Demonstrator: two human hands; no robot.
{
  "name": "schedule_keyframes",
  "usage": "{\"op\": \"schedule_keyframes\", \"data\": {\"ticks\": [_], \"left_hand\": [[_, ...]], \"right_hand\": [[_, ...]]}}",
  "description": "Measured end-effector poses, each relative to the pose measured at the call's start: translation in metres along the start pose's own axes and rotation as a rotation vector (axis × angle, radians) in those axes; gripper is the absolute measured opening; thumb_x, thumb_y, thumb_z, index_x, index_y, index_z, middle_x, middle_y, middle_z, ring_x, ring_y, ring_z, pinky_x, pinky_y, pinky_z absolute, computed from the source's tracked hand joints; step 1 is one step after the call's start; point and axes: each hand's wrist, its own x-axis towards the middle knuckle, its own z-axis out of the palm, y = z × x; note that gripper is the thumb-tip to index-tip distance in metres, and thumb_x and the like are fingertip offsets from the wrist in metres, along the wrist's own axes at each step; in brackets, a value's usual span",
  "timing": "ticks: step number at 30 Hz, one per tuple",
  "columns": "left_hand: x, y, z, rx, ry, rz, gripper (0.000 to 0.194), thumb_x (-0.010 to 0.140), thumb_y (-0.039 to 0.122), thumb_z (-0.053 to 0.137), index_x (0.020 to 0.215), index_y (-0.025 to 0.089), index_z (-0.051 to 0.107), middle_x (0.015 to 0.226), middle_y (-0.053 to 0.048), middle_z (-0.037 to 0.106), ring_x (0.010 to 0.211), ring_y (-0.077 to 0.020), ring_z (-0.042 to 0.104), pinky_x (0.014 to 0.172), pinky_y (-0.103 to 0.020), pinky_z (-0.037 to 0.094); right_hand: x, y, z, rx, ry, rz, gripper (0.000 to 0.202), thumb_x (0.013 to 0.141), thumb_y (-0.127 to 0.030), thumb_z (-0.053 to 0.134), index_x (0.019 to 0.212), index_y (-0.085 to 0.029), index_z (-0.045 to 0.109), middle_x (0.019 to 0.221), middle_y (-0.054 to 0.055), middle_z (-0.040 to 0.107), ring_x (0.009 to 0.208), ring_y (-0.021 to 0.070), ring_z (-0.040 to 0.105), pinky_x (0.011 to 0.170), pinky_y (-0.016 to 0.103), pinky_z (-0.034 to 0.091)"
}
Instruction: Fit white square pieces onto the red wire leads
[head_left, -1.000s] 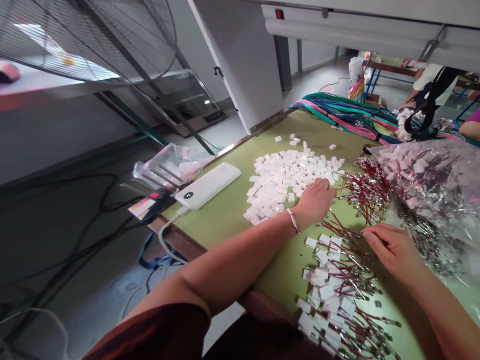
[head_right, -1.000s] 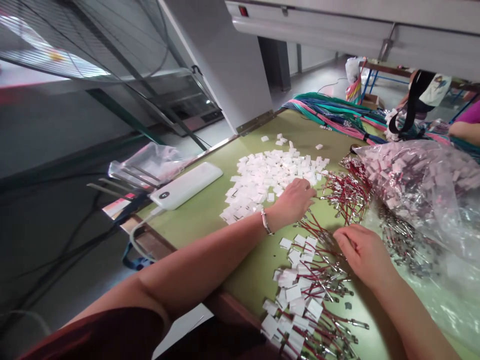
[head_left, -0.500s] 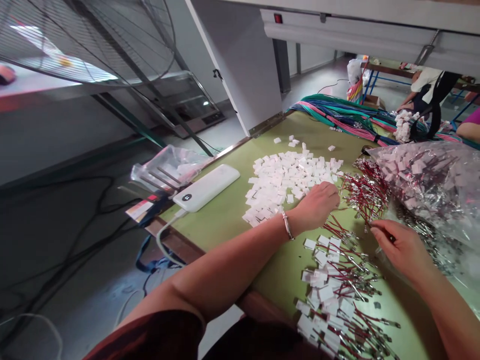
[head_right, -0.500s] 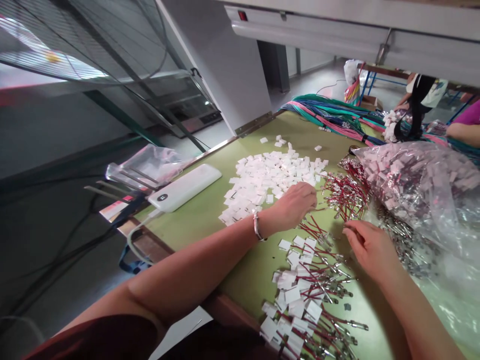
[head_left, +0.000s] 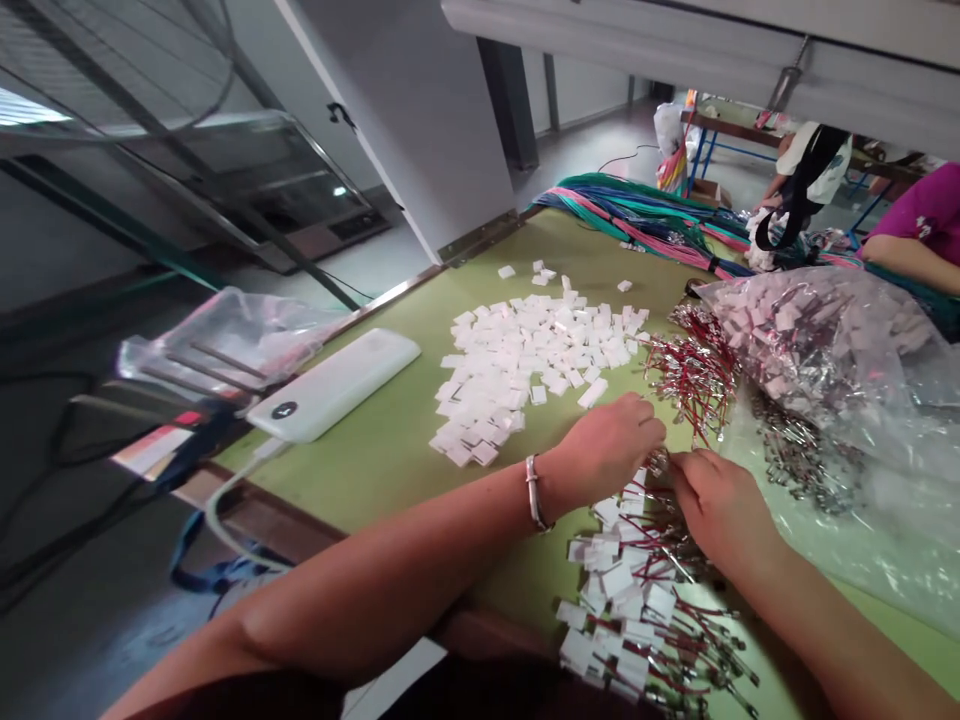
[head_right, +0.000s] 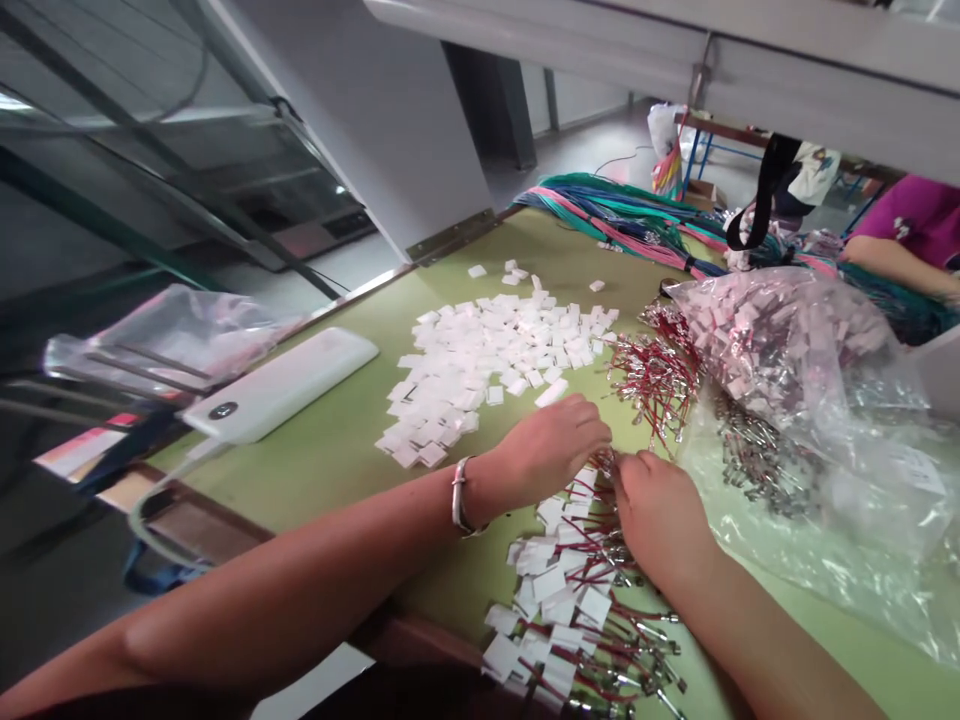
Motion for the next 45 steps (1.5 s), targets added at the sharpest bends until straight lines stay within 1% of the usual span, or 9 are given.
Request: {"op": "schedule_keyframes", "data": {"ticks": [5,10,12,15,19,24,36,42,45], "left_hand": [[0.001,-0.009,-0.004,-0.658,0.289,-0.199,0.032,0.086,0.029,0.057,0.117,0.019,0.061,0.116,-0.009,0.063,0.097,-0.0182,0.059,0.082,-0.035,0.053],[0.000,-0.004,0.000,-1.351,0.031,-0.361,0.028,0.087,0.041,0.056,0.092,0.016,0.068,0.095,-0.009,0.071,0.086,-0.0174,0.065,0.080,-0.034,0.055],[-0.001,-0.001,0.000,-1.428,0.052,-0.360,0.030,0.090,0.040,0.050,0.084,0.014,0.065,0.086,-0.009,0.070,0.081,-0.0160,0.065,0.077,-0.033,0.055],[-0.001,-0.006,-0.006,-1.317,0.192,-0.396,0.029,0.096,0.035,0.040,0.084,0.016,0.059,0.068,-0.004,0.061,0.062,-0.0102,0.057,0.063,-0.027,0.052],[-0.004,-0.018,-0.012,-1.134,0.290,-0.455,0.023,0.093,0.035,0.047,0.085,0.018,0.061,0.054,0.004,0.046,0.043,-0.0059,0.031,0.042,-0.022,0.031],[-0.003,-0.017,-0.008,-0.830,0.278,-0.430,0.023,0.087,0.033,0.053,0.079,0.016,0.067,0.058,0.002,0.055,0.051,-0.0073,0.044,0.048,-0.022,0.037],[-0.001,-0.009,0.001,-0.596,0.145,-0.247,0.022,0.088,0.023,0.053,0.075,0.018,0.070,0.072,-0.003,0.069,0.068,-0.0097,0.062,0.064,-0.022,0.051],[-0.001,-0.002,0.004,-0.578,0.078,-0.214,0.022,0.089,0.021,0.051,0.074,0.016,0.066,0.073,-0.003,0.068,0.068,-0.0095,0.061,0.065,-0.022,0.050],[-0.002,-0.002,0.005,-0.563,0.070,-0.220,0.023,0.090,0.022,0.050,0.074,0.016,0.066,0.073,-0.003,0.067,0.068,-0.0097,0.060,0.064,-0.022,0.050]], "right_hand": [[0.005,0.003,-0.006,0.325,0.217,0.117,0.021,0.089,-0.024,0.049,0.082,-0.020,0.068,0.070,0.001,0.069,0.062,0.0139,0.061,0.060,0.025,0.047],[0.005,-0.006,-0.001,0.415,0.136,0.082,0.021,0.088,-0.024,0.050,0.079,-0.021,0.069,0.067,0.000,0.068,0.060,0.0123,0.060,0.059,0.024,0.047],[0.005,-0.003,-0.008,0.401,0.116,0.065,0.021,0.089,-0.027,0.050,0.086,-0.021,0.070,0.075,0.002,0.070,0.064,0.0132,0.061,0.061,0.025,0.048],[0.006,0.022,-0.032,0.103,0.124,0.144,0.027,0.090,-0.036,0.048,0.096,-0.021,0.070,0.088,0.007,0.071,0.069,0.0164,0.061,0.063,0.029,0.046],[0.006,0.077,-0.061,-0.497,-0.082,0.500,0.028,0.084,-0.040,0.054,0.069,-0.021,0.067,0.069,0.008,0.068,0.054,0.0190,0.057,0.051,0.030,0.035],[0.007,0.109,-0.051,-0.401,-0.264,0.553,0.026,0.082,-0.042,0.055,0.071,-0.021,0.066,0.066,0.007,0.066,0.057,0.0201,0.058,0.052,0.029,0.035],[0.008,0.084,-0.040,-0.405,0.075,0.304,0.026,0.088,-0.034,0.045,0.086,-0.020,0.067,0.081,0.008,0.067,0.062,0.0185,0.058,0.057,0.030,0.037],[0.010,0.060,-0.033,-0.400,-0.027,0.263,0.028,0.089,-0.031,0.040,0.086,-0.021,0.066,0.053,0.004,0.062,0.042,0.0180,0.052,0.046,0.029,0.030],[0.011,0.059,-0.034,-0.286,0.071,0.221,0.026,0.087,-0.030,0.043,0.085,-0.021,0.067,0.069,0.007,0.070,0.055,0.0194,0.061,0.052,0.030,0.041]]}}
